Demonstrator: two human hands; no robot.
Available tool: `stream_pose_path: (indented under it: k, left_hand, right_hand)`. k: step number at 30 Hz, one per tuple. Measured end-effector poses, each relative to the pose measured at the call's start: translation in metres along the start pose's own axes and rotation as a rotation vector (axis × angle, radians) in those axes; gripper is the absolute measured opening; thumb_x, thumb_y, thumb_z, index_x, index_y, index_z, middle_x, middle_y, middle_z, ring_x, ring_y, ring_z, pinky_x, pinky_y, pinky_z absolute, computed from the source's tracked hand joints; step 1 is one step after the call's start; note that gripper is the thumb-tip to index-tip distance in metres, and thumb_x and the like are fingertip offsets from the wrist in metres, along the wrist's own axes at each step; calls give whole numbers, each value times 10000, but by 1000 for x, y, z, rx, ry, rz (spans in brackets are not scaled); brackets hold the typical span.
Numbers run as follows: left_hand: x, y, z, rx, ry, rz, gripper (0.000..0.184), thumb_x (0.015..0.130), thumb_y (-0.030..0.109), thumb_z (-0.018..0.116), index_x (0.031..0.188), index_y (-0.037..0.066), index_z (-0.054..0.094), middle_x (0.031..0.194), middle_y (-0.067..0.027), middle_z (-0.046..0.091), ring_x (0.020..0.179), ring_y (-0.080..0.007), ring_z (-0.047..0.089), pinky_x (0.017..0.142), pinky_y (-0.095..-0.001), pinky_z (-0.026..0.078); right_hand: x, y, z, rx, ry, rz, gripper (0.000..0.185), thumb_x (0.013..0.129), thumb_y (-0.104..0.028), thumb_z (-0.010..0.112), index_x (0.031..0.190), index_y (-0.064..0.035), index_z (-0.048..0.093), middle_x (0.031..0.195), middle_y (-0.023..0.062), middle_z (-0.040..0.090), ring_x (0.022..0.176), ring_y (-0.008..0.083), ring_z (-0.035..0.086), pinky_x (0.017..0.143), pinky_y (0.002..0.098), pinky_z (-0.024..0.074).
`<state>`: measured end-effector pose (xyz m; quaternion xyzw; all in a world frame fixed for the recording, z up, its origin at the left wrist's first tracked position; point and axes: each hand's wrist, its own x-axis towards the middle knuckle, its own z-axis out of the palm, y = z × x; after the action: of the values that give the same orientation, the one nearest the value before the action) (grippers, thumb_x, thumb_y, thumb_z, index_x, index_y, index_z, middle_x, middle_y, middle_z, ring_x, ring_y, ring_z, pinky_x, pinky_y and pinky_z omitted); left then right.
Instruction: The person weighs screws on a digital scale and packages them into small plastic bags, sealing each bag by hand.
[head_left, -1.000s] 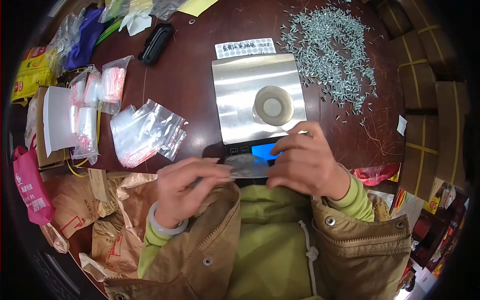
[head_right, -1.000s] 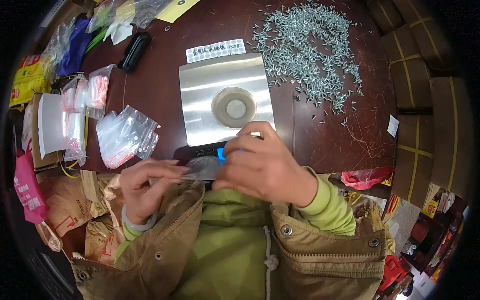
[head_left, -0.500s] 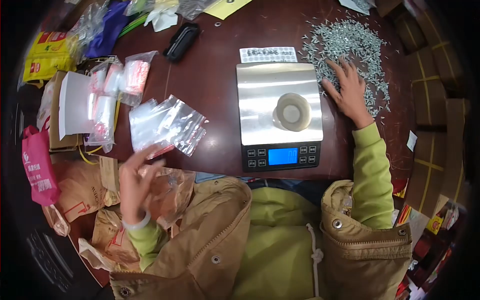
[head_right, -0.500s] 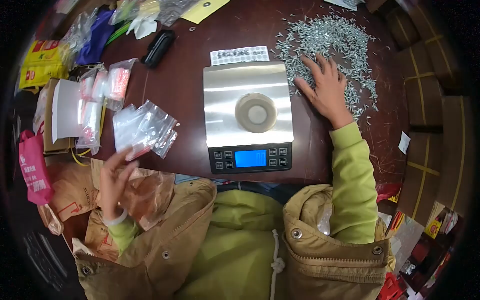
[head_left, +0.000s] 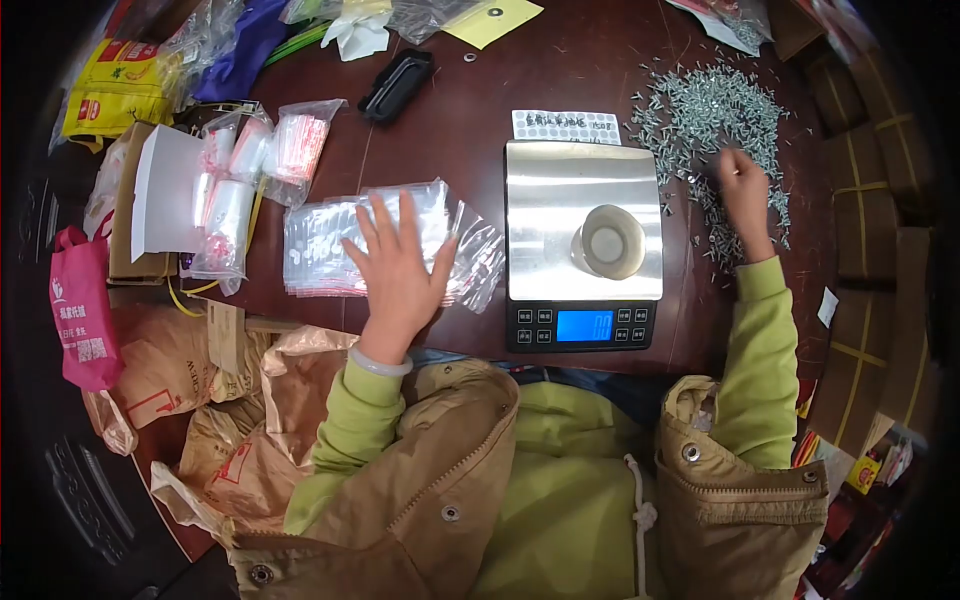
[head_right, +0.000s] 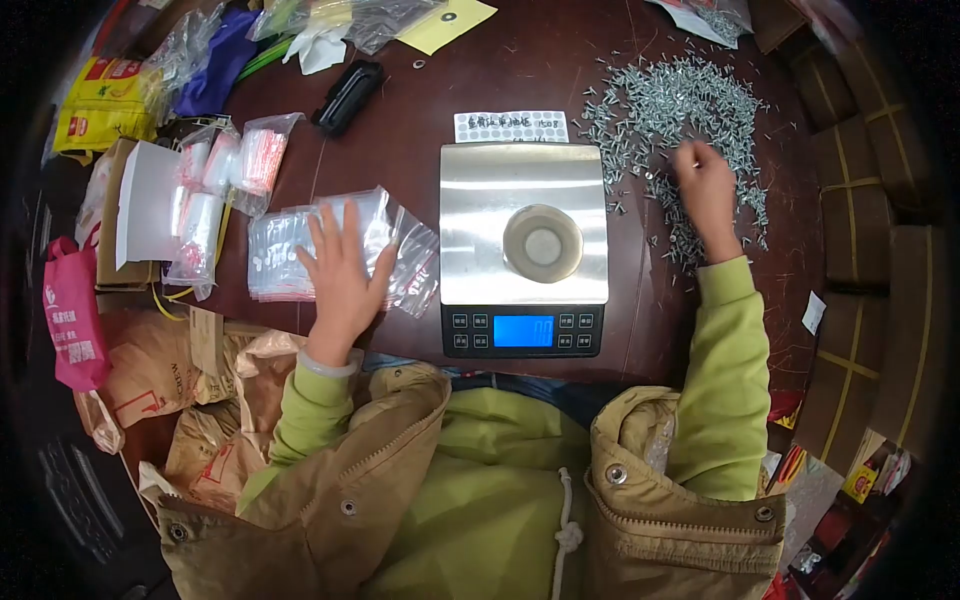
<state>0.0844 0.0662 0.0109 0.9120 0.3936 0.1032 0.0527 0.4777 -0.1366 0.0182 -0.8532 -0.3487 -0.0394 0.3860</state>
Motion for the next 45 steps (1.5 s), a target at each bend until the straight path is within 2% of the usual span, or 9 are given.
stream_pose_path:
  k: [2, 5, 9, 12, 21, 27, 33, 37, 45]
  left_hand:
    - [5, 8, 5, -15, 18, 9, 756, 897, 449, 527, 1459, 42, 227, 1476, -316, 180, 1370, -498, 135, 1025, -693, 102]
    - [11, 16, 7, 13, 12, 5, 721, 920, 416, 499, 1458, 26, 218, 1474, -312, 186, 1369, -496, 140, 1026, -689, 104]
    - [13, 15, 10, -12, 16, -4, 686, 945, 346, 478, 1457, -4, 185, 1475, -302, 194, 1378, -479, 136, 1035, -681, 97]
    - [16, 13, 6, -205, 43, -24, 642, 959, 278, 442, 1437, -64, 182, 1471, -325, 171, 1384, -475, 122, 1048, -663, 78]
    - [3, 21, -24, -512, 211, 79, 579, 925, 105, 489, 1421, -56, 237, 1465, -265, 267, 1394, -438, 161, 1098, -572, 86]
    - [-1, 23, -31, -561, 216, 125, 549, 915, 74, 493, 1404, -51, 277, 1464, -229, 295, 1397, -421, 169, 1110, -541, 86]
    - [-1, 32, -38, -551, 250, 222, 340, 870, 6, 555, 1207, -38, 539, 1264, -211, 536, 1278, -385, 425, 1051, -465, 322]
    - [-12, 45, -42, -702, 152, 253, 145, 790, -53, 641, 932, -21, 645, 994, -165, 644, 962, -316, 628, 775, -349, 512]
    - [-14, 46, -52, -592, 56, 269, 154, 794, -55, 648, 943, -24, 662, 1015, -153, 649, 880, -229, 656, 705, -290, 561]
  right_hand:
    - [16, 11, -18, 433, -72, 424, 208, 903, -208, 520, 798, -48, 600, 620, 29, 539, 490, 224, 492, 443, 297, 401]
    - [27, 26, -44, 1777, -468, 393, 146, 906, -150, 473, 863, -49, 569, 699, 9, 509, 574, 151, 470, 451, 231, 382]
    - [23, 10, -53, 2259, 165, 806, 110, 863, -59, 428, 884, -28, 532, 740, 70, 469, 688, 161, 472, 486, 222, 393]
    - [3, 19, -27, 2374, -25, 687, 86, 856, -53, 435, 797, -39, 496, 637, 11, 410, 521, 100, 373, 405, 219, 302]
    - [-43, -128, 9, 2331, -419, 842, 188, 935, -189, 475, 766, -107, 486, 562, -59, 324, 423, 39, 269, 340, 191, 205]
    - [-58, -184, 25, 1613, -136, 814, 245, 950, -279, 440, 766, -118, 419, 572, -51, 288, 487, 71, 277, 442, 214, 256]
    - [-55, -167, 14, 1731, -278, 659, 250, 957, -278, 433, 761, -123, 410, 566, -56, 260, 449, 55, 208, 377, 210, 186]
    - [-46, -150, 4, 1923, -288, 654, 253, 964, -288, 461, 773, -122, 450, 541, -72, 242, 430, 38, 177, 355, 200, 154]
    - [-60, -150, -14, 1027, -781, 472, 235, 937, -246, 575, 942, -33, 674, 547, -68, 442, 457, 2, 345, 407, 187, 231]
